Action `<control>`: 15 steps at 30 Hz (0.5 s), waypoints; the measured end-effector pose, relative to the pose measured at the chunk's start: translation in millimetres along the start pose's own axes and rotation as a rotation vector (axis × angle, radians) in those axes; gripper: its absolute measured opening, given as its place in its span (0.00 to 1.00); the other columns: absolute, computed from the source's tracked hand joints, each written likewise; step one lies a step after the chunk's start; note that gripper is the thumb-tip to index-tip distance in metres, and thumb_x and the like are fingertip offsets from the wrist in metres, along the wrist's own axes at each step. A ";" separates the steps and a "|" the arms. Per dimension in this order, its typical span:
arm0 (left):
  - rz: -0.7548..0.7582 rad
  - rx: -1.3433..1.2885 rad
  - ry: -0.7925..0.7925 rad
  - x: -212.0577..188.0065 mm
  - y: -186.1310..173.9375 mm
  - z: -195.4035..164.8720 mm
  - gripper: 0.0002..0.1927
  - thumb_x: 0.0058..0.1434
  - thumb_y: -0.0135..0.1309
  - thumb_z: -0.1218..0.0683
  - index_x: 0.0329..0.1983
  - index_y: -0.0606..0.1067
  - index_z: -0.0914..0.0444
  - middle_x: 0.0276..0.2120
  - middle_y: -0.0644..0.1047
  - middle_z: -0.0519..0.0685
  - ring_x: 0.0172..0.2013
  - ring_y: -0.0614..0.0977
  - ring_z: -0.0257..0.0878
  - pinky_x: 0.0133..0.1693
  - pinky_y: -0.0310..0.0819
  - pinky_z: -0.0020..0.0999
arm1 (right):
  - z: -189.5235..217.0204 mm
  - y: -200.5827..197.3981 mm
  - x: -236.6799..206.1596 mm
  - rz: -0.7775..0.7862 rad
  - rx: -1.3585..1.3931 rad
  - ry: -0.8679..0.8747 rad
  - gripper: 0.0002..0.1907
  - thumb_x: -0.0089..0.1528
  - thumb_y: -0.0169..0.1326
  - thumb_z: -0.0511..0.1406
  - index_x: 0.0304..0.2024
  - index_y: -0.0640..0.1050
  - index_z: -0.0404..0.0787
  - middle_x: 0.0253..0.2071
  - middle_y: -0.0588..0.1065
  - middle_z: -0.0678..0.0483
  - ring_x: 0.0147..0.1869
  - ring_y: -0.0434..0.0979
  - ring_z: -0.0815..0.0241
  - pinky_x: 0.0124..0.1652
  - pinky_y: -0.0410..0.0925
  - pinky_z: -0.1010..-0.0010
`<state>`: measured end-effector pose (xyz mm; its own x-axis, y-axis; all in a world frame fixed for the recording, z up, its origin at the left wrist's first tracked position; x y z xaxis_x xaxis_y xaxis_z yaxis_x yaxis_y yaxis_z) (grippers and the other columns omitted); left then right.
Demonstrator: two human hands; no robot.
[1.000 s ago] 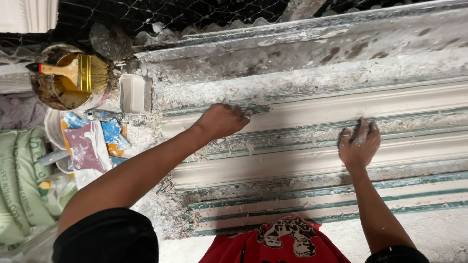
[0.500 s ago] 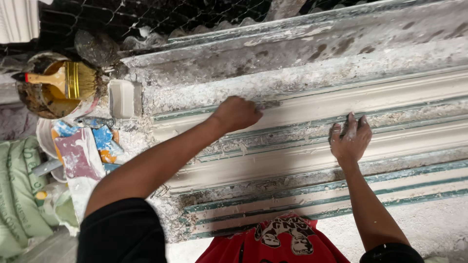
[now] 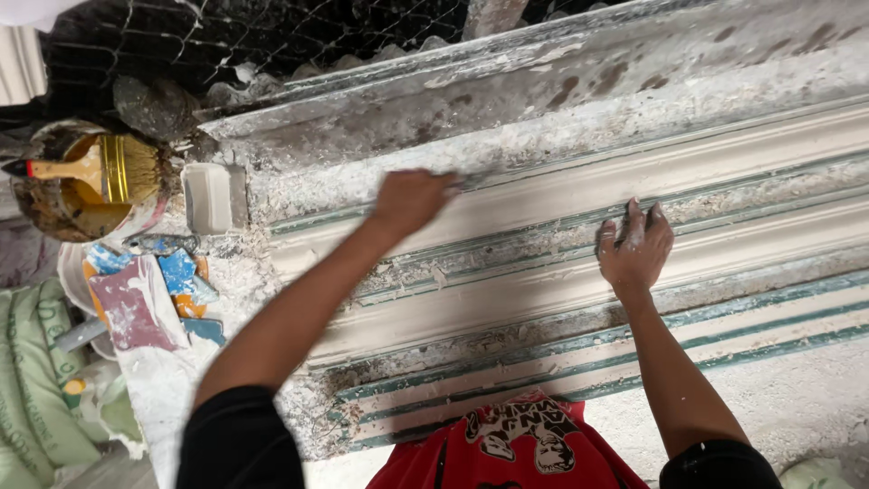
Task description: The person scrapes excess plaster off long decorative cornice moldings laid on a workbench, running a small hand scraper along the grooves of each molding piece. They occasionally reposition the pieces and brush away plaster dust while working along the lengths.
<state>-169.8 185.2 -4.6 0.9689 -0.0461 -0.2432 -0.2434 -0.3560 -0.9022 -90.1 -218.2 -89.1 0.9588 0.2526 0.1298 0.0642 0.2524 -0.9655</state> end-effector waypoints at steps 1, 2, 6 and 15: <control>-0.026 0.021 0.048 14.5 8.0 -13.5 0.19 0.70 0.48 0.41 0.61 0.77 0.46 0.26 0.82 0.49 0.25 0.80 0.43 0.28 0.76 0.43 | 0.1 -2.2 -0.1 0.002 -0.012 -0.007 0.30 0.71 0.47 0.47 0.72 0.70 0.40 0.68 0.60 0.30 0.73 0.57 0.31 0.69 0.52 0.41; -0.057 0.042 0.094 24.3 11.5 -21.4 0.18 0.70 0.48 0.41 0.59 0.78 0.47 0.28 0.82 0.49 0.27 0.81 0.44 0.29 0.77 0.44 | 0.4 -4.5 -0.2 0.001 -0.025 -0.017 0.31 0.71 0.48 0.47 0.72 0.71 0.40 0.67 0.60 0.28 0.72 0.57 0.30 0.68 0.51 0.41; 0.164 0.074 0.044 -1.7 0.5 14.4 0.19 0.72 0.47 0.42 0.62 0.75 0.49 0.32 0.83 0.50 0.29 0.84 0.44 0.30 0.79 0.44 | 1.7 -6.3 1.2 0.004 0.021 -0.027 0.30 0.71 0.47 0.46 0.72 0.71 0.39 0.68 0.61 0.30 0.73 0.58 0.32 0.70 0.52 0.42; 0.091 0.048 0.065 11.4 -17.0 -10.9 0.20 0.70 0.49 0.41 0.61 0.76 0.51 0.30 0.83 0.52 0.28 0.84 0.47 0.28 0.78 0.45 | 1.6 -1.6 2.3 -0.011 -0.012 -0.017 0.30 0.72 0.47 0.48 0.70 0.71 0.38 0.66 0.61 0.29 0.72 0.59 0.32 0.68 0.53 0.42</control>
<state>-154.2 180.5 11.8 0.9431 -0.1372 -0.3029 -0.3311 -0.3029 -0.8937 -88.5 -216.5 -86.9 0.9532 0.2657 0.1444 0.0785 0.2436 -0.9667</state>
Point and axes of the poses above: each hand's wrist, its own x-axis towards the middle knuckle, its own y-axis out of the palm, z = x × y, the point moved 5 cm from there along x, towards the middle knuckle
